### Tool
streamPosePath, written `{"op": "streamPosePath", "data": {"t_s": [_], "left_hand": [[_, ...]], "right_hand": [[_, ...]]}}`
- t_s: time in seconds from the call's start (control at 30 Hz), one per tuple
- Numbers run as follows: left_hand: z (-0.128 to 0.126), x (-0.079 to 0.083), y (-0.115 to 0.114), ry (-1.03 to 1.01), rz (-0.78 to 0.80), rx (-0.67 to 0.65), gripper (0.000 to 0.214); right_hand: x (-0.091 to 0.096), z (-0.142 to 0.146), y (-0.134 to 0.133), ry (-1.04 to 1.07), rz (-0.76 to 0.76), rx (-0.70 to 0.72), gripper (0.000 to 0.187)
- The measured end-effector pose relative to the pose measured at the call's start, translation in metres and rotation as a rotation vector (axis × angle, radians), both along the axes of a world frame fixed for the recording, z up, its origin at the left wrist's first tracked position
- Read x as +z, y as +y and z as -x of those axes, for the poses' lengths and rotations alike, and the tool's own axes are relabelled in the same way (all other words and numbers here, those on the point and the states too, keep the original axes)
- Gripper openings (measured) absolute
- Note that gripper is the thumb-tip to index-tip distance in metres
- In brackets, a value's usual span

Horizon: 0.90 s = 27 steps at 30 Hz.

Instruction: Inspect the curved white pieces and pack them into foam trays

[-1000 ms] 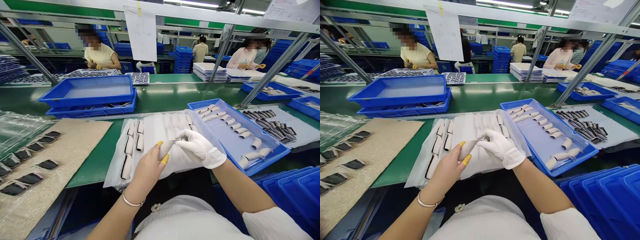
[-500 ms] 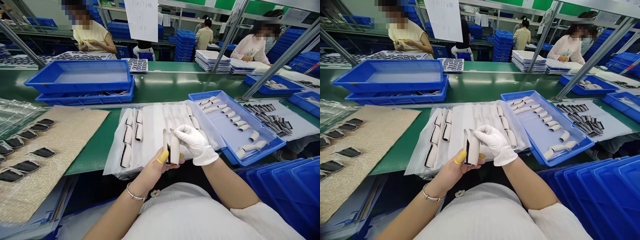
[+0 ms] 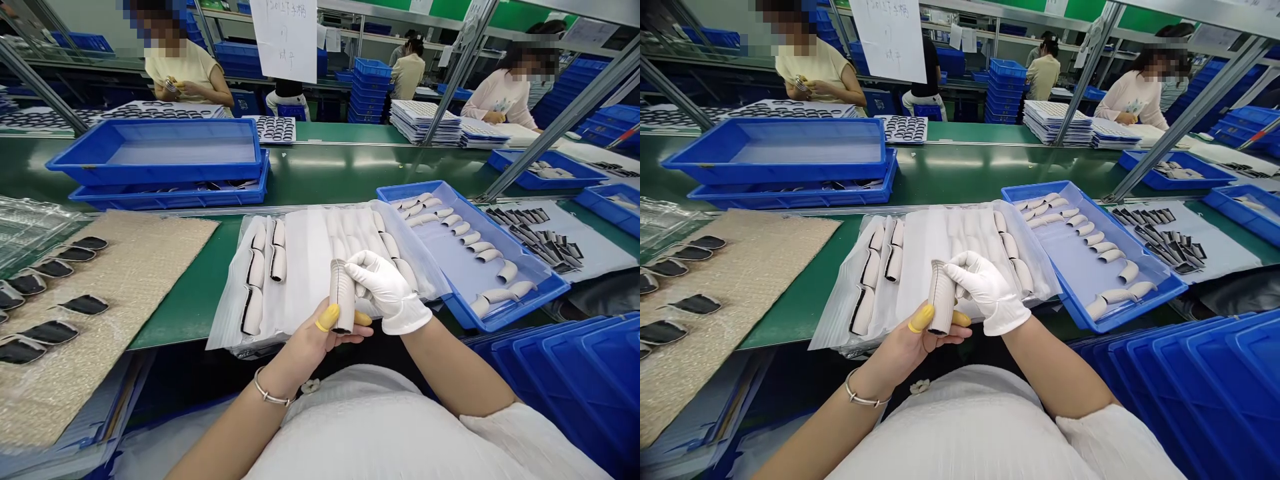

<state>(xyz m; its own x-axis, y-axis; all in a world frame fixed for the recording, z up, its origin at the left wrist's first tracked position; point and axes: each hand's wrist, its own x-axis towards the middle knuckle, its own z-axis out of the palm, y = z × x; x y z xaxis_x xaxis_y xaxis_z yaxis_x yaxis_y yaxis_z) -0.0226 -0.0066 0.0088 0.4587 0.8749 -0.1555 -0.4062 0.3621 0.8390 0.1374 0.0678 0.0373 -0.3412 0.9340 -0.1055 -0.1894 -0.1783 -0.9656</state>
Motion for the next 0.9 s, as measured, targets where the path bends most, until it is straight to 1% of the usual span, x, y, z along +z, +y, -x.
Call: {"op": "streamPosePath", "data": {"t_s": [0.13,0.37,0.5,0.53,0.57,0.63,0.7,0.73,0.77,0.8,0.83,0.9], "left_hand": [[-0.002,0.004,0.000,0.028,-0.009,-0.001,0.050],[-0.003,0.007,-0.001,0.062,-0.043,-0.022,0.042],[-0.005,0.007,0.000,0.022,-0.046,-0.014,0.047],[-0.005,0.008,0.001,0.013,-0.046,0.000,0.048],[-0.005,0.008,0.001,0.006,-0.043,0.020,0.049],[-0.004,0.007,0.003,0.000,-0.033,0.066,0.049],[-0.002,0.004,0.003,-0.001,-0.025,0.083,0.049],[-0.001,0.003,0.003,0.007,-0.028,0.078,0.049],[0.000,0.001,0.002,0.023,-0.038,0.072,0.049],[0.001,0.000,0.002,0.047,-0.054,0.061,0.049],[0.001,-0.001,0.001,0.079,-0.079,0.049,0.048],[0.002,-0.001,0.000,0.166,-0.133,0.026,0.044]], "right_hand": [[-0.001,-0.001,0.000,0.006,-0.008,0.001,0.036],[0.001,-0.001,-0.001,-0.043,-0.026,-0.018,0.038],[0.005,0.002,-0.008,-0.120,-0.100,-0.014,0.036],[0.005,0.002,-0.011,-0.148,-0.115,0.014,0.040],[0.006,0.003,-0.016,-0.179,-0.125,0.056,0.049],[0.006,0.001,-0.025,-0.272,-0.167,0.147,0.081],[0.005,-0.002,-0.033,-0.391,-0.273,0.195,0.108],[0.004,-0.005,-0.035,-0.434,-0.328,0.197,0.115],[0.004,-0.008,-0.035,-0.452,-0.360,0.193,0.118],[0.003,-0.011,-0.034,-0.449,-0.363,0.186,0.115],[0.004,-0.013,-0.031,-0.431,-0.347,0.168,0.108],[0.006,-0.016,-0.021,-0.393,-0.309,0.094,0.080]]}}
